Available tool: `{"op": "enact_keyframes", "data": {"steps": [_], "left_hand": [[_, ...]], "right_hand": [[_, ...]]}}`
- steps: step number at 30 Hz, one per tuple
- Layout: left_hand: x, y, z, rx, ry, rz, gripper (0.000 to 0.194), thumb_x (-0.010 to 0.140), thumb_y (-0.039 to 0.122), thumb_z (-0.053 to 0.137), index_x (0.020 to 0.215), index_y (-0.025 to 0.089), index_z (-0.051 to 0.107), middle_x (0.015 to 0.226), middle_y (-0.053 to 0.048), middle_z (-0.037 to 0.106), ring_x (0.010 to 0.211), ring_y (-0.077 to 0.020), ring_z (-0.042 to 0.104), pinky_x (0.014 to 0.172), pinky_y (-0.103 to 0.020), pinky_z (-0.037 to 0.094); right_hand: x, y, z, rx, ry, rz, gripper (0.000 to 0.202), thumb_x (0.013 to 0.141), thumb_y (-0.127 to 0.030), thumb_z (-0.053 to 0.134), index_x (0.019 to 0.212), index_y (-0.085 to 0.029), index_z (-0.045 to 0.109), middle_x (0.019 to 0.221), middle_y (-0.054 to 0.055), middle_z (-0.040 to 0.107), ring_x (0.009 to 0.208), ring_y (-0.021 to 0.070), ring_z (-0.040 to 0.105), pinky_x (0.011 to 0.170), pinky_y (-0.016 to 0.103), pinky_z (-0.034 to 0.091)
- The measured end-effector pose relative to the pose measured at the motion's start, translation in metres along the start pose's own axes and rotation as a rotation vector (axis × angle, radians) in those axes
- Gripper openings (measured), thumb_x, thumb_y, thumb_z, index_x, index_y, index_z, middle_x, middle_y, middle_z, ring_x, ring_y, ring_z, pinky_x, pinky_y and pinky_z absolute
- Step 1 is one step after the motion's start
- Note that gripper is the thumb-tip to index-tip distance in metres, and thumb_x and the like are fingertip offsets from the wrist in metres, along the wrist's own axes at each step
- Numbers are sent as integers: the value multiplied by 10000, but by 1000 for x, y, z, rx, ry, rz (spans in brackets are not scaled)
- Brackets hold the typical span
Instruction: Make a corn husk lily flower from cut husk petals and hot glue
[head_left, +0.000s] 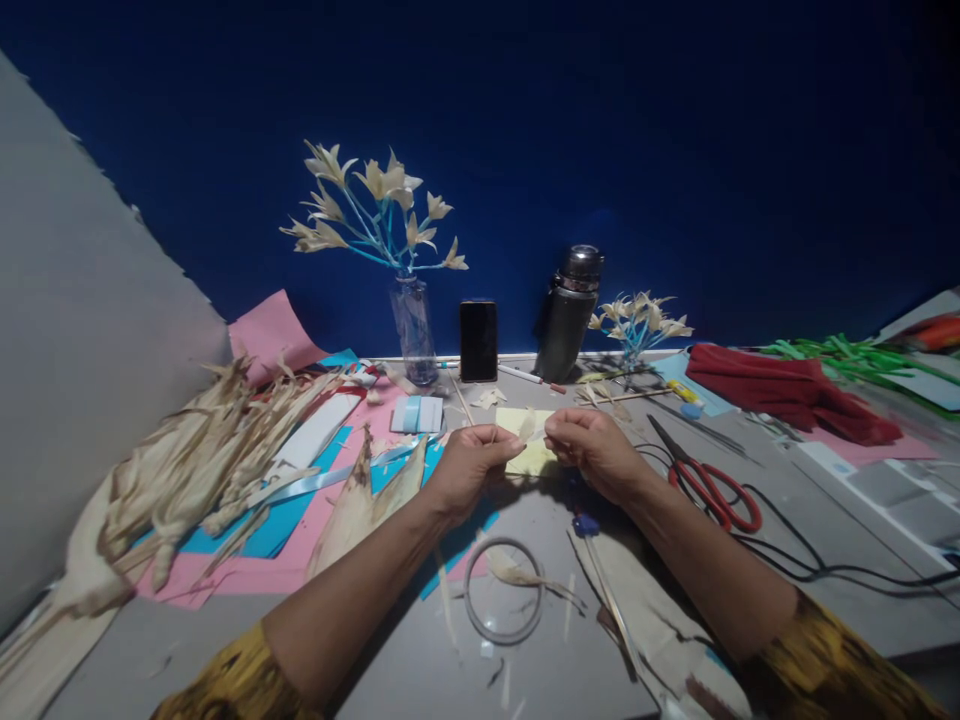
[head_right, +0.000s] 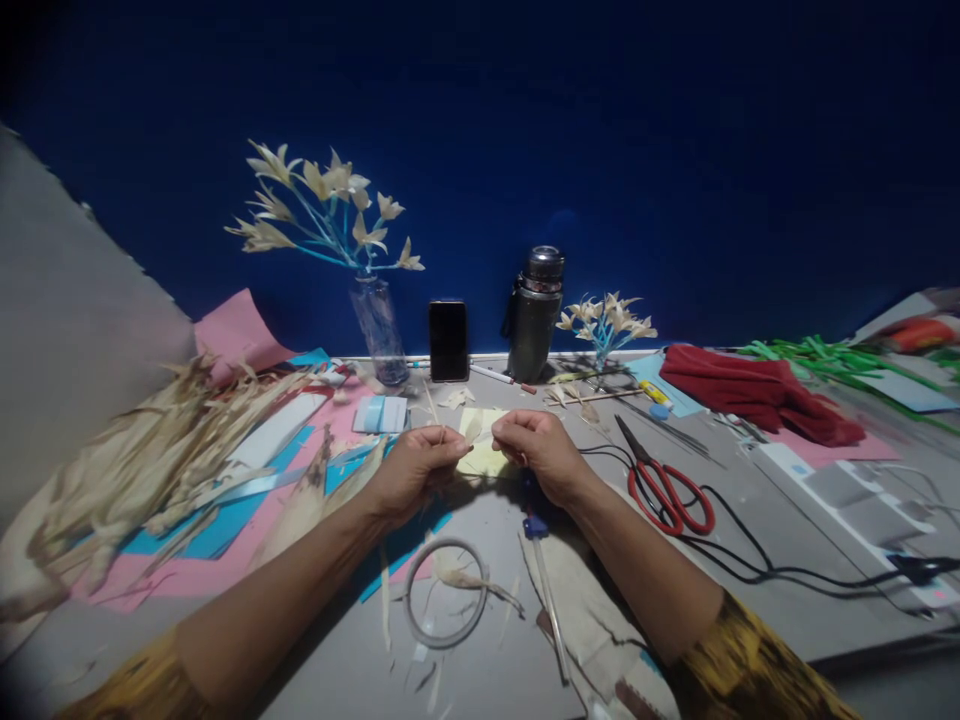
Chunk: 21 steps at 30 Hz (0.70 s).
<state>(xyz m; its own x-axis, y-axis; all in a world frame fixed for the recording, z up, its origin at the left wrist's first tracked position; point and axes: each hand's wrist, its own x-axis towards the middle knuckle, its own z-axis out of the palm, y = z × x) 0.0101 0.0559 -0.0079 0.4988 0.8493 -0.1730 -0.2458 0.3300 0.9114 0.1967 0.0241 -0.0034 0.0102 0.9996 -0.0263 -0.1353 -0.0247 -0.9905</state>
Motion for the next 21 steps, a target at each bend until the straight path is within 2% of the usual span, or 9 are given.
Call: {"op": "enact_keyframes", "data": {"steps": [7, 21], "left_hand": [[0, -3, -2, -55, -19, -34, 354, 606, 361, 875, 655, 146, 599, 426, 103, 310, 382, -25, 232, 395, -176, 173], [0, -10, 1, -101, 18, -59, 317, 639, 334, 857, 691, 134, 616, 452, 105, 330, 387, -18, 235, 426, -188, 211]], "right_hand": [[0, 3, 1, -4, 29, -44, 281, 746, -402, 766, 666, -153, 664, 584, -12, 573, 495, 84, 374, 484, 239, 243], [-6, 2, 7, -101, 118, -102, 260, 750, -400, 754, 700, -156, 678, 597, -14, 583, 509, 92, 380, 495, 247, 253]]}}
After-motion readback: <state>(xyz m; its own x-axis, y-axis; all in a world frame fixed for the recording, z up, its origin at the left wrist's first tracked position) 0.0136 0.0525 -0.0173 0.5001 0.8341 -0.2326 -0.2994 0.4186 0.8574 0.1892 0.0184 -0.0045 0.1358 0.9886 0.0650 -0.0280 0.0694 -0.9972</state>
